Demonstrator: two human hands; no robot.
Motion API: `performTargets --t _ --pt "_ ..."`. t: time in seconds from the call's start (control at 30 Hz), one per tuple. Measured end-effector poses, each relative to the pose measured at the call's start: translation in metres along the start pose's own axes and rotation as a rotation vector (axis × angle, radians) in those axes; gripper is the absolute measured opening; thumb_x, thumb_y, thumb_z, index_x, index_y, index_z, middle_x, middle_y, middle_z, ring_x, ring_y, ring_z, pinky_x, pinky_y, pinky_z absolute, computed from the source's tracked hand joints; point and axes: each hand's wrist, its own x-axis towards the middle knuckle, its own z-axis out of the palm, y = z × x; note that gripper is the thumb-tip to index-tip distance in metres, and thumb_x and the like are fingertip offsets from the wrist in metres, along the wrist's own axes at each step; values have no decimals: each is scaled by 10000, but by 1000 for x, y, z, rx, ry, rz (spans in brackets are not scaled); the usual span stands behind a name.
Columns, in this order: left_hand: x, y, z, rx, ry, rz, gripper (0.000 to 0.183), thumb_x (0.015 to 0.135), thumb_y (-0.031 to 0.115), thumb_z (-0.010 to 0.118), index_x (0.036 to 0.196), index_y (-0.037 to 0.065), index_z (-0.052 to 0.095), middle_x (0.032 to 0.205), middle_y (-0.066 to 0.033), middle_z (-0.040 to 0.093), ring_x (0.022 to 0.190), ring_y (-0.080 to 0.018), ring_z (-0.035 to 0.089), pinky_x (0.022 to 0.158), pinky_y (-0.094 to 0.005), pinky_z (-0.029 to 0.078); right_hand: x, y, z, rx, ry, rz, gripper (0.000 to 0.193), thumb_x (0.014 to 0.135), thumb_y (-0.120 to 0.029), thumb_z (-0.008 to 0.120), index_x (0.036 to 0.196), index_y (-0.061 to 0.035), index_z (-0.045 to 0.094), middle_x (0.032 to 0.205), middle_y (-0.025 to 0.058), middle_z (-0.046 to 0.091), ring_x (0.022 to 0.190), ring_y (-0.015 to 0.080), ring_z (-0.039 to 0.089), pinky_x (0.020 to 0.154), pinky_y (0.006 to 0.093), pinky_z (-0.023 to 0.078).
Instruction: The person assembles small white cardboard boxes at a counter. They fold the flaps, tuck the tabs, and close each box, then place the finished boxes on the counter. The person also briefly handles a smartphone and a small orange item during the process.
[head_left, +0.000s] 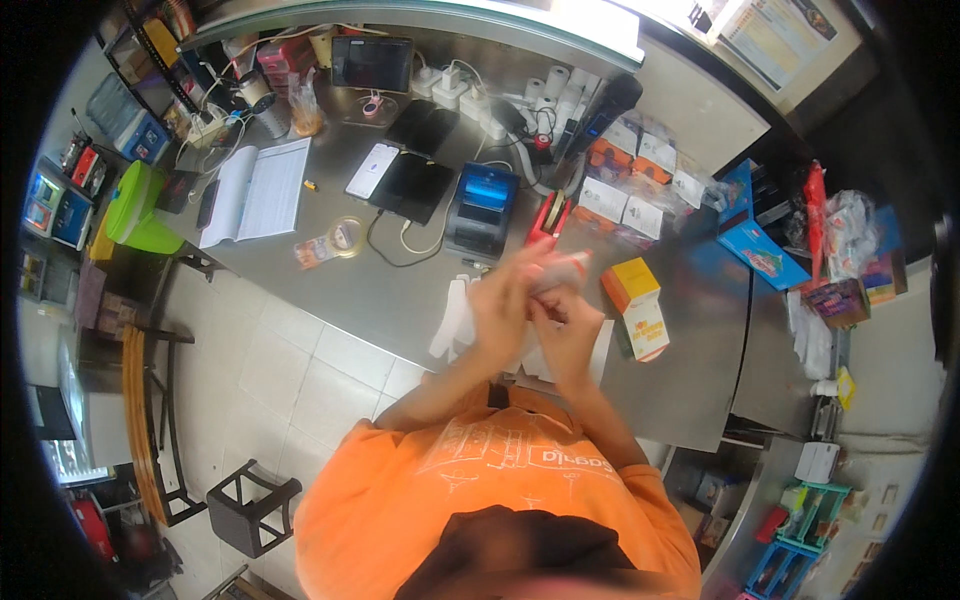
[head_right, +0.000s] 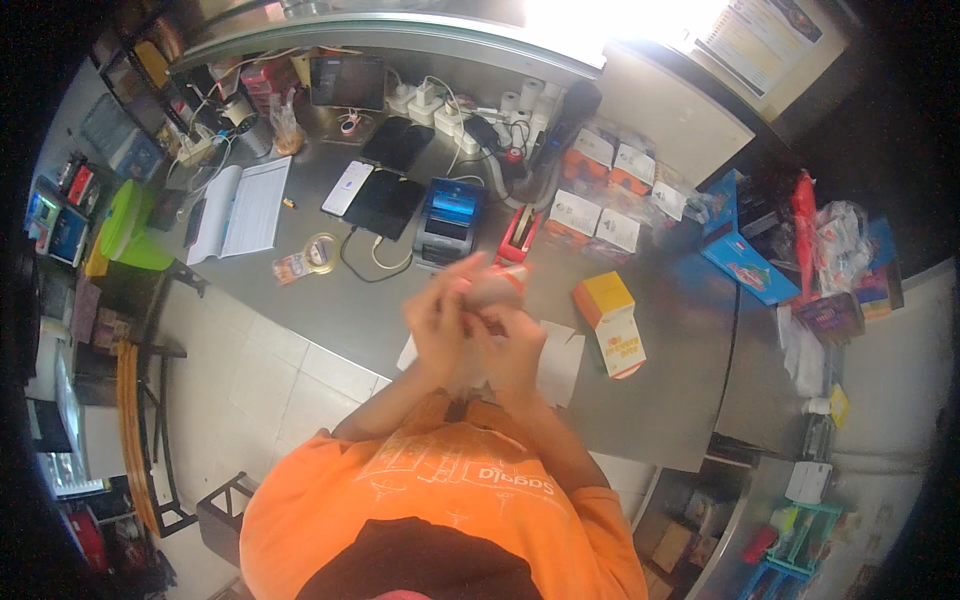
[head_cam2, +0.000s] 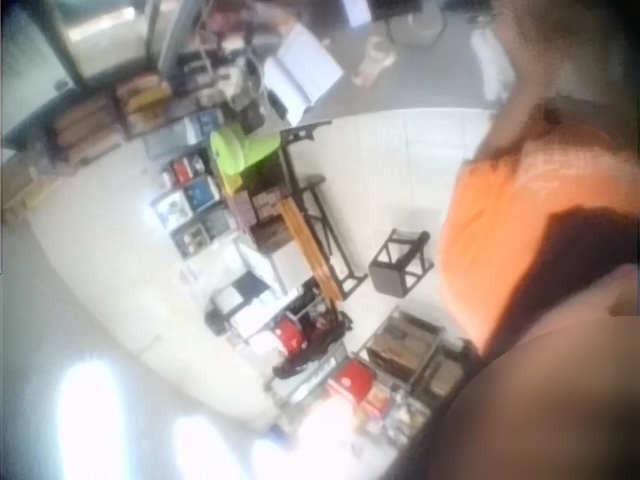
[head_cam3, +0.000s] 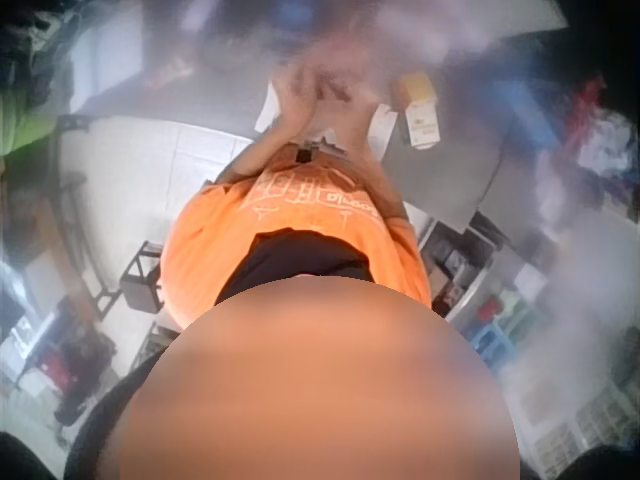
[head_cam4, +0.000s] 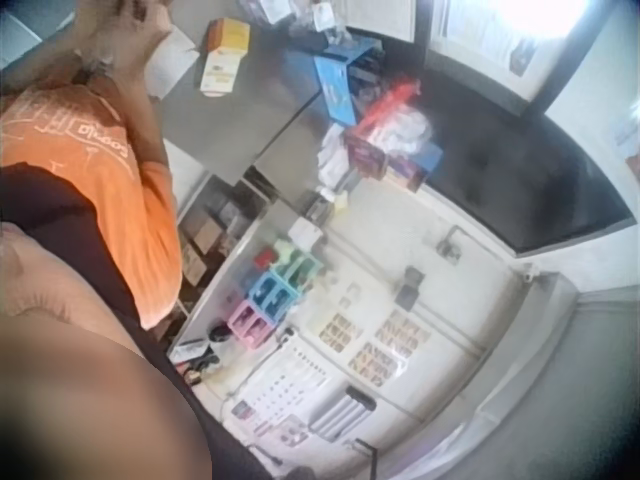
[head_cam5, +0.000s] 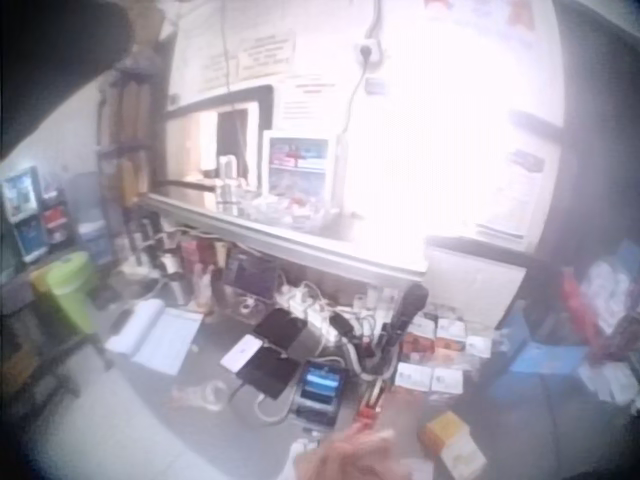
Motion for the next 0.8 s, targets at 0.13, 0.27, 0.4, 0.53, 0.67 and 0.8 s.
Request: performTargets --t 0.13,0.27,0.4,0.53,0.67,0.8 --pt "26 -18 -58 522 573 92 202 972 100 547 888 -24 682 732 -77 667 577 -118 533 512 -286 411 -31 48 29 -108 223 -261 149 862 -11 669 993 27 610 852 142 643 752 243 630 684 322 509" --pt "32 -18 -121 677 761 154 282 980 163 568 814 -36 678 600 -15 578 544 -66 442 491 -264 344 -55 109 66 -380 15 53 564 817 -219 756 1266 3 498 1149 220 558 1063 384 534 930 433 438" --pt "12 -2 -154 877 843 116 342 978 165 557 707 -32 623 554 5 524 534 -48 423 486 -253 329 -78 138 107 -653 -159 313 1004 718 -397 820 1465 -15 268 1337 264 420 1251 440 369 1073 522 286" --pt "-3 13 -179 897 952 228 372 942 103 566 587 8 507 483 3 428 479 -70 331 445 -266 259 -78 143 107 -545 -66 325 1003 666 -224 839 1463 -12 267 1343 267 412 1258 437 368 1087 523 278" --pt "-27 33 -201 1060 958 254 388 953 107 551 584 9 482 490 -5 427 482 -69 333 450 -265 255 -75 140 94 -462 -56 290 992 670 -159 828 1475 -17 266 1381 254 395 1296 426 356 1105 521 272" --pt "-42 58 -218 1171 998 251 380 959 116 545 600 8 486 497 -10 429 486 -70 333 453 -270 252 -73 143 91 -445 -56 285 981 653 -111 813 1468 -15 274 1407 254 392 1315 430 358 1121 520 266"
